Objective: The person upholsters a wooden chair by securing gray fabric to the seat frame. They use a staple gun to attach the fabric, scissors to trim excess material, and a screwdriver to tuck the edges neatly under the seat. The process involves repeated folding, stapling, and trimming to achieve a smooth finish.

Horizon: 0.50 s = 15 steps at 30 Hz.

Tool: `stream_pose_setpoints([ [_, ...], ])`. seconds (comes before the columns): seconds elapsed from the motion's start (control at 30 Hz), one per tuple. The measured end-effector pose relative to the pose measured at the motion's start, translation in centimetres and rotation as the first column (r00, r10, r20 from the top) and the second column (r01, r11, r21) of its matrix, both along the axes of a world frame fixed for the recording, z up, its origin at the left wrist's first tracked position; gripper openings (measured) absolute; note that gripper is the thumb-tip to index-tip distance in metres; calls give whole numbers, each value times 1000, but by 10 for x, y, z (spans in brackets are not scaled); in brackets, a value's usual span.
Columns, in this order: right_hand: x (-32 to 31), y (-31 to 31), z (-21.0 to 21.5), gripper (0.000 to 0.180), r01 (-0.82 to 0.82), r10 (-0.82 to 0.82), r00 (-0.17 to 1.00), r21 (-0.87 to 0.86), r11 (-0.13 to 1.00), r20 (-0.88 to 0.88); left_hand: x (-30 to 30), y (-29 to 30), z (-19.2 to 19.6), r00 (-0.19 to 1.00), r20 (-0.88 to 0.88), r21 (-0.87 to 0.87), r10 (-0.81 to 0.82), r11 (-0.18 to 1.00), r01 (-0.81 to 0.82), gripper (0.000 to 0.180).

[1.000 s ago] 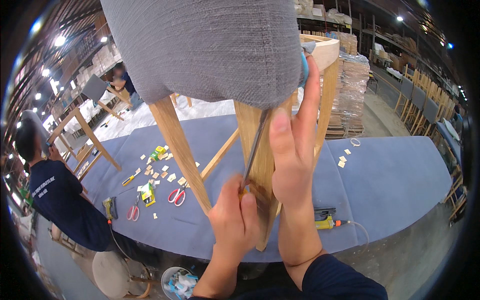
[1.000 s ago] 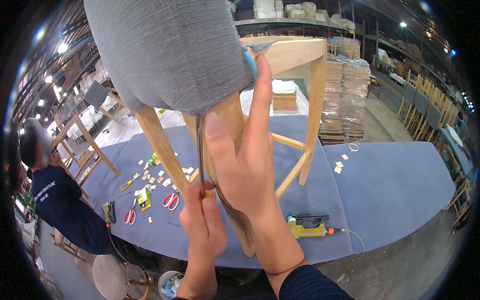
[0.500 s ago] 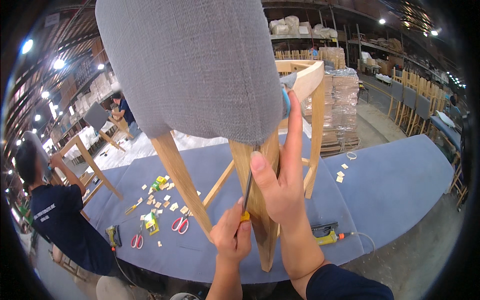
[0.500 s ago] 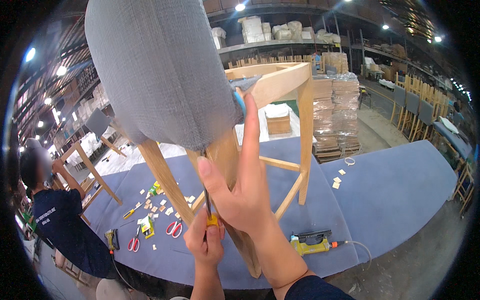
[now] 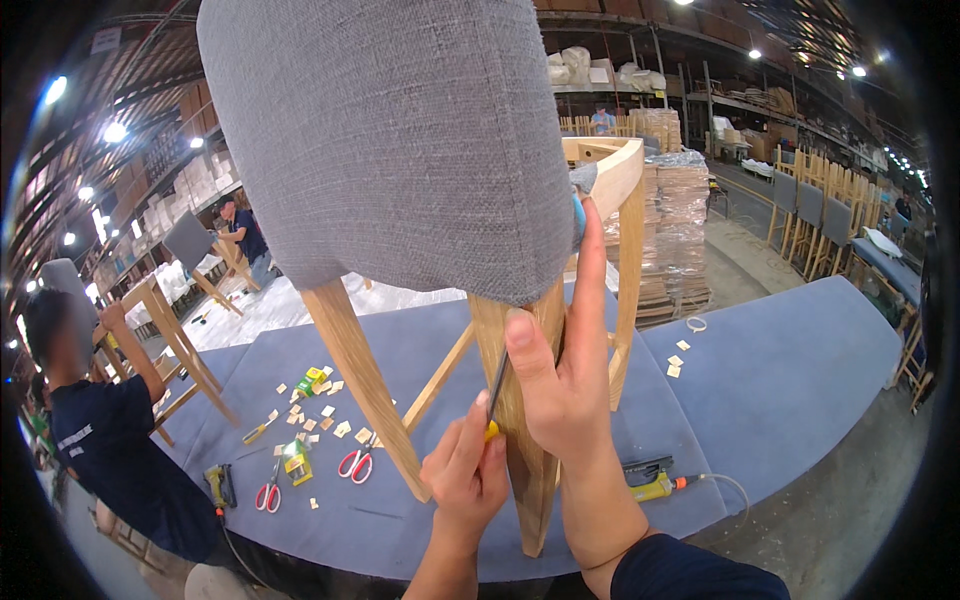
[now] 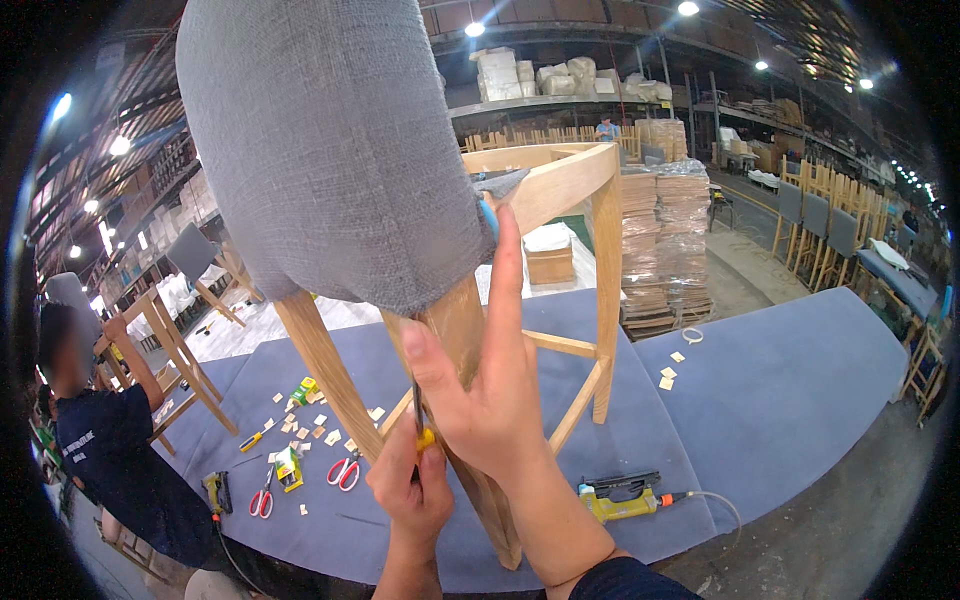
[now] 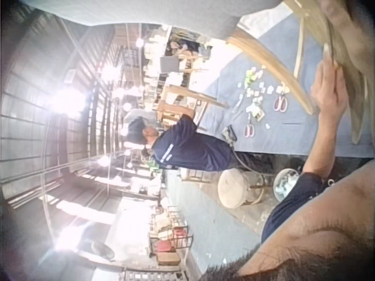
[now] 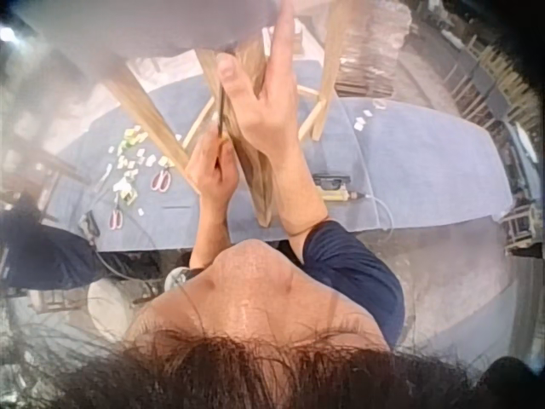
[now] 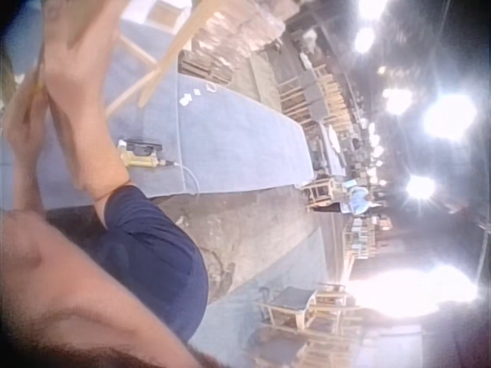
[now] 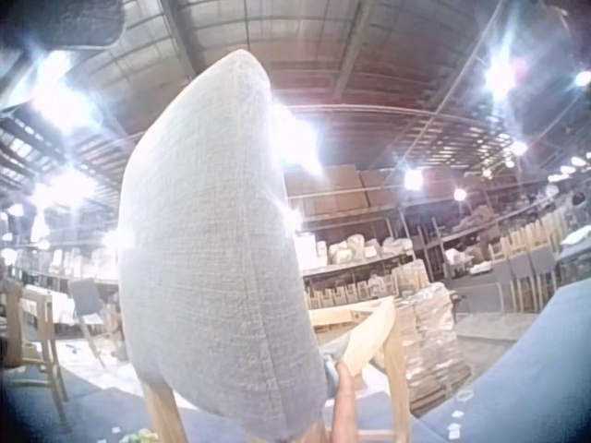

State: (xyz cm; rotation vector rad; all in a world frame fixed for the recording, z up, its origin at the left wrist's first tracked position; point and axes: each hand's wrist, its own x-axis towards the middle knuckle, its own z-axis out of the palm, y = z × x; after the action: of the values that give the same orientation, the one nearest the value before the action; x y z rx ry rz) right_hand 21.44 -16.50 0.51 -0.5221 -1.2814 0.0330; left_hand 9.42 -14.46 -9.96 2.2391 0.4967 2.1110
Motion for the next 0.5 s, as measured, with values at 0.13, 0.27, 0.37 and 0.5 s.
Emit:
stream_pose_setpoints([
  [0.13, -3, -6, 3, 87, -38, 35, 999, -73, 997, -37, 2, 4, 6, 1000, -1, 25, 14, 1000, -14, 44],
  [0.27, -2, -7, 2, 89, -115, 111, 992, -77, 990, -59, -1, 1, 2, 999, -23, -4, 27, 1000, -27, 42],
  [0.37, -2, -6, 1, 91, -180, 175, 982, -60, 982, -76, 3, -2, 1, 1000, 6, -2, 20, 1000, -20, 41],
  [0.5, 0, -4, 0, 94, -222, 219, 974, -43, 974, -64, 0, -8, -10, 1000, 3, -110, 4, 994, -3, 40],
])
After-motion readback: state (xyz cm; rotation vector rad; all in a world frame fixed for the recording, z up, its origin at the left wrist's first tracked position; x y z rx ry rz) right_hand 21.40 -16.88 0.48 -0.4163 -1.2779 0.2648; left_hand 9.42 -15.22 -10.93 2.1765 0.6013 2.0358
